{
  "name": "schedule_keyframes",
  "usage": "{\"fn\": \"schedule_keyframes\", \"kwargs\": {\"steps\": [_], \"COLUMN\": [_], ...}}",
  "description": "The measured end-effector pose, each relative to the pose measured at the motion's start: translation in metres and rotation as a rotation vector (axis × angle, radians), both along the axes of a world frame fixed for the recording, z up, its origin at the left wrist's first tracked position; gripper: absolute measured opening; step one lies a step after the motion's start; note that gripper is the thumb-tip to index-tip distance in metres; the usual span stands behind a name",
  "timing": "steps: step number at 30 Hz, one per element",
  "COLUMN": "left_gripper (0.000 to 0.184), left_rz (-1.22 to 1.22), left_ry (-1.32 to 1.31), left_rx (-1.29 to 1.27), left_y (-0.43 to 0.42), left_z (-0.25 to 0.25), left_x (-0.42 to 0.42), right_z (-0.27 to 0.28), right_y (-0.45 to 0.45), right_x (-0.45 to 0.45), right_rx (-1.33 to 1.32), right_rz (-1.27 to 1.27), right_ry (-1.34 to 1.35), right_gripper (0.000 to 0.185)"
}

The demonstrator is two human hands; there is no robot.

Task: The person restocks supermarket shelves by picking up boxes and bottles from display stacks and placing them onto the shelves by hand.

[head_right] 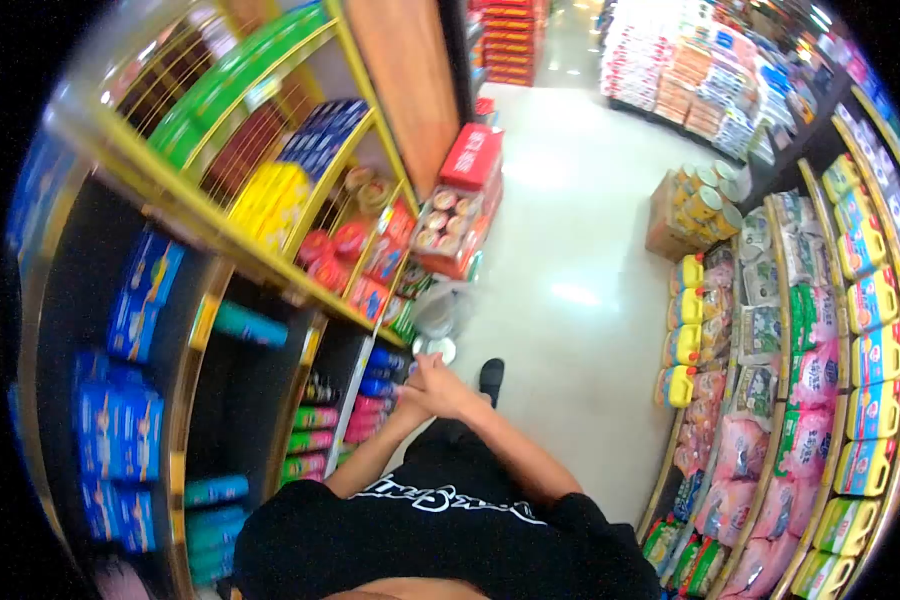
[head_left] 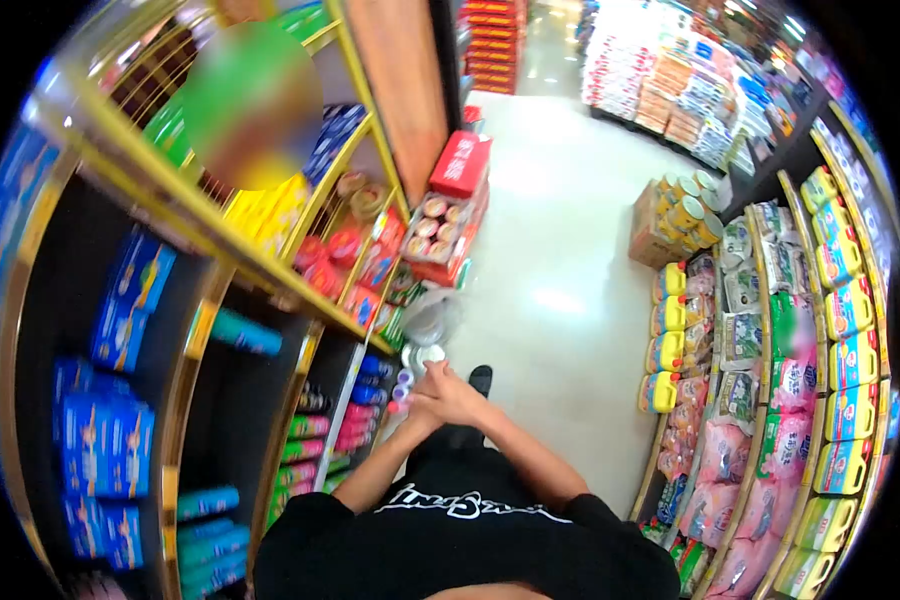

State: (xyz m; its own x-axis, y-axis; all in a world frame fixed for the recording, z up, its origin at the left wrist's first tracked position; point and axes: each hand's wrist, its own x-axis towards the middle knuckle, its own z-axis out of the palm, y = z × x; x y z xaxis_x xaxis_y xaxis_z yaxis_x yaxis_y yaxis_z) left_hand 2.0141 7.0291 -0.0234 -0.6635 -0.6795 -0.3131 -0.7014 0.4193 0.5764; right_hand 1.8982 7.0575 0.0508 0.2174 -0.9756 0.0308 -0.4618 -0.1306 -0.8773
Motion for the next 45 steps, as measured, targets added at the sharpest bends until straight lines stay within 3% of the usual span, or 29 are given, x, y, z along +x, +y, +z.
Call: {"fn": "schedule_keyframes", "kwargs": {"steps": [5,9,13,14,19,21,24,26,28,31,36,39,40,43,45], "left_gripper": [0.033,0.029,0.020,0.019,0.018,0.017,0.015,0.014,0.013,0.014,0.029,0.024,0.018,0.016,0.011], "left_rz": [-0.248,-0.370,-0.428,-0.472,-0.724,-0.781,-0.841,-0.800,-0.727,-0.545,-0.205,0.040,0.082,0.097,0.155], "left_ry": [-0.036,-0.003,-0.113,-0.002,0.046,0.106,0.098,0.119,0.103,0.416,0.450,0.757,0.673,0.711,0.688], "left_rx": [0.059,0.050,-0.078,-0.042,0.036,-0.044,0.040,0.056,0.029,0.151,0.202,0.377,0.344,0.266,0.310], "left_y": [-0.088,-0.173,-0.252,-0.273,-0.360,-0.392,-0.452,-0.486,-0.525,-0.585,-0.681,-0.738,-0.756,-0.826,-0.865], "left_z": [-0.016,-0.016,0.031,0.040,0.094,0.085,0.083,0.082,0.093,0.110,0.143,0.099,0.124,0.046,0.053], "left_x": [-0.097,-0.201,-0.303,-0.323,-0.412,-0.446,-0.505,-0.544,-0.584,-0.633,-0.698,-0.723,-0.733,-0.756,-0.787], "right_z": [0.005,0.004,0.017,0.020,0.049,0.049,0.043,0.050,0.056,0.073,0.113,0.093,0.082,0.061,0.051], "right_y": [-0.082,-0.149,-0.199,-0.211,-0.260,-0.288,-0.340,-0.377,-0.423,-0.503,-0.634,-0.705,-0.727,-0.794,-0.838], "right_x": [-0.108,-0.206,-0.301,-0.322,-0.405,-0.436,-0.501,-0.545,-0.600,-0.672,-0.752,-0.783,-0.791,-0.820,-0.846], "right_rx": [0.251,0.607,0.550,0.525,0.462,0.504,0.504,0.495,0.488,0.494,0.346,0.170,0.152,0.089,0.187], "right_rz": [0.036,-0.124,-0.273,-0.321,-0.475,-0.520,-0.551,-0.567,-0.481,-0.359,-0.228,-0.141,-0.126,-0.077,-0.114], "right_ry": [0.041,0.102,0.089,0.065,-0.192,-0.276,-0.347,-0.440,-0.368,-0.429,-0.153,-0.138,-0.273,-0.171,-0.100], "right_gripper": [0.083,0.091,0.080,0.077,0.068,0.067,0.061,0.056,0.055,0.051,0.050,0.049,0.047,0.044,0.043]}}
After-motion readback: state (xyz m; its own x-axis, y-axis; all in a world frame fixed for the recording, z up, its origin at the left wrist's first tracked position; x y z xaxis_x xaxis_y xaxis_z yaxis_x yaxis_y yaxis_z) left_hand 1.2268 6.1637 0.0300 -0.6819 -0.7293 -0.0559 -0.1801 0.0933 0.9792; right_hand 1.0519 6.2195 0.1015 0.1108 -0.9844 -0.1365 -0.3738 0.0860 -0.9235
